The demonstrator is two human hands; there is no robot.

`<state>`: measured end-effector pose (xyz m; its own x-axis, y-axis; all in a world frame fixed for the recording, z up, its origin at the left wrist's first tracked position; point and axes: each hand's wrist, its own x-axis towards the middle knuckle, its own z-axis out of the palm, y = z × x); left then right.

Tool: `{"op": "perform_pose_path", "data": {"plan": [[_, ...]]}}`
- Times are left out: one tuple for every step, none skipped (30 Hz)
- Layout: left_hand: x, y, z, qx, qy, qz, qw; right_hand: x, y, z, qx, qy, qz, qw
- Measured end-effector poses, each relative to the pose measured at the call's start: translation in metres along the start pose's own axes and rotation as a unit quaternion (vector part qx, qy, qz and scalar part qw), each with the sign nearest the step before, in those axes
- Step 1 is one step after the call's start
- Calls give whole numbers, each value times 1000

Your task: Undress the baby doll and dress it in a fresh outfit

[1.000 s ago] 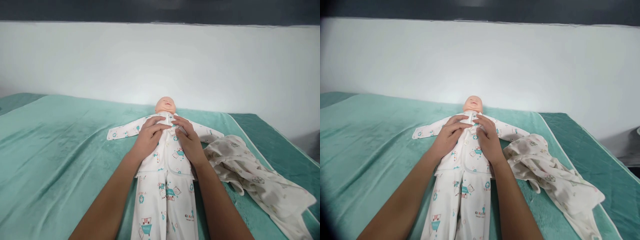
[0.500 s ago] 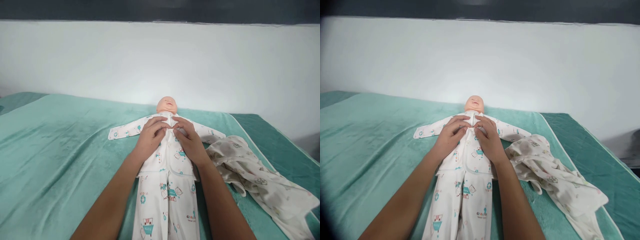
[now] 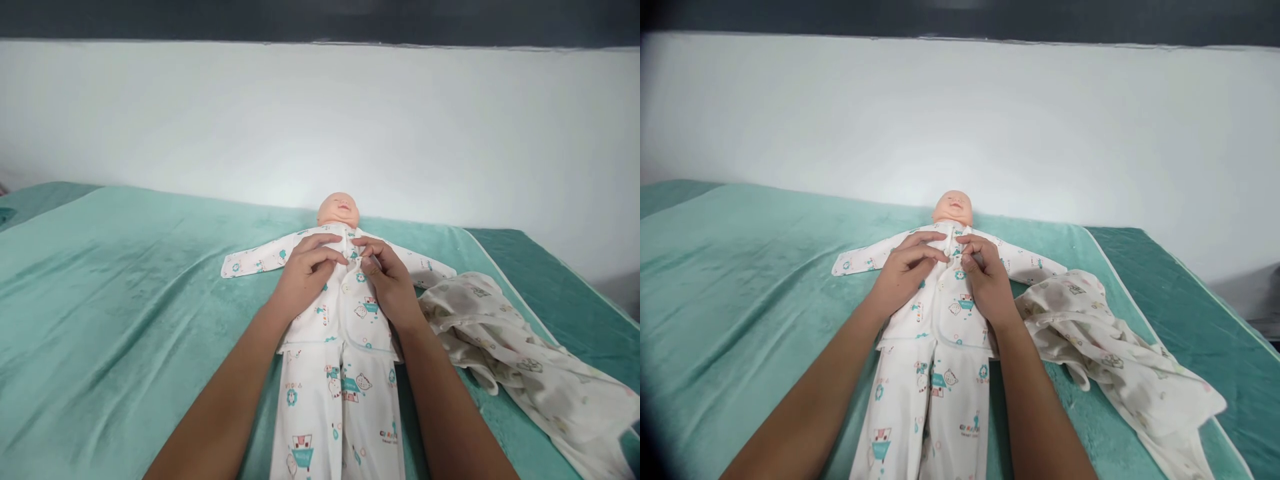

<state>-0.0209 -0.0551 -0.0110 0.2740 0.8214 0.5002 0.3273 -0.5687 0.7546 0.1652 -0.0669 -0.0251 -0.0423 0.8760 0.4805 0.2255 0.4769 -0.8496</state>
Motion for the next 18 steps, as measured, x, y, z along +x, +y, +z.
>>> {"op": "perform_pose_path", "data": {"plan": [[0,1,-1,0,-13,1,1000,0,-1,0,11,8,5,1000],[0,2,-3,0,-32,5,999,-1,-2,1,22,20,11,999],[0,2,-6,1,-56,11,998,-1,-2,1,35,35,17,999],[0,3,-9,3,-83,19,996,-2,-3,1,47,52,22,997],[0,3,-13,5,-112,27,993,-3,-4,1,58,67,25,996],[0,3,-17,7,-140,34,989,-4,-4,1,69,78,26,994],[0,3,-21,8,-165,39,985,-5,-4,1,77,82,24,993],[0,3,-24,8,-186,41,982,-6,-4,1,82,78,18,993],[0,2,-27,7,-202,40,978,-6,-4,1,81,68,10,994],[-1,2,-28,7,-213,39,976,-6,-5,2,75,54,0,996],[-1,2,-30,6,-218,37,975,-5,-8,2,65,41,-10,997],[-1,1,-30,4,-219,36,975,-4,-13,3,56,33,-21,998],[-1,1,-30,2,-218,35,975,-3,-21,4,55,29,-31,998],[-1,0,-30,-2,-215,34,976,-2,-33,4,63,28,-37,997],[-1,0,-29,-6,-210,31,977,-2,-47,4,79,27,-35,996],[-2,0,-28,-10,-205,26,978,-5,-64,4,104,19,-31,994],[-1,-1,-28,-12,-199,23,980,-11,-81,3,125,2,-11,992],[-1,-1,-27,-13,-195,22,980,-21,-98,3,131,-32,10,991]]}}
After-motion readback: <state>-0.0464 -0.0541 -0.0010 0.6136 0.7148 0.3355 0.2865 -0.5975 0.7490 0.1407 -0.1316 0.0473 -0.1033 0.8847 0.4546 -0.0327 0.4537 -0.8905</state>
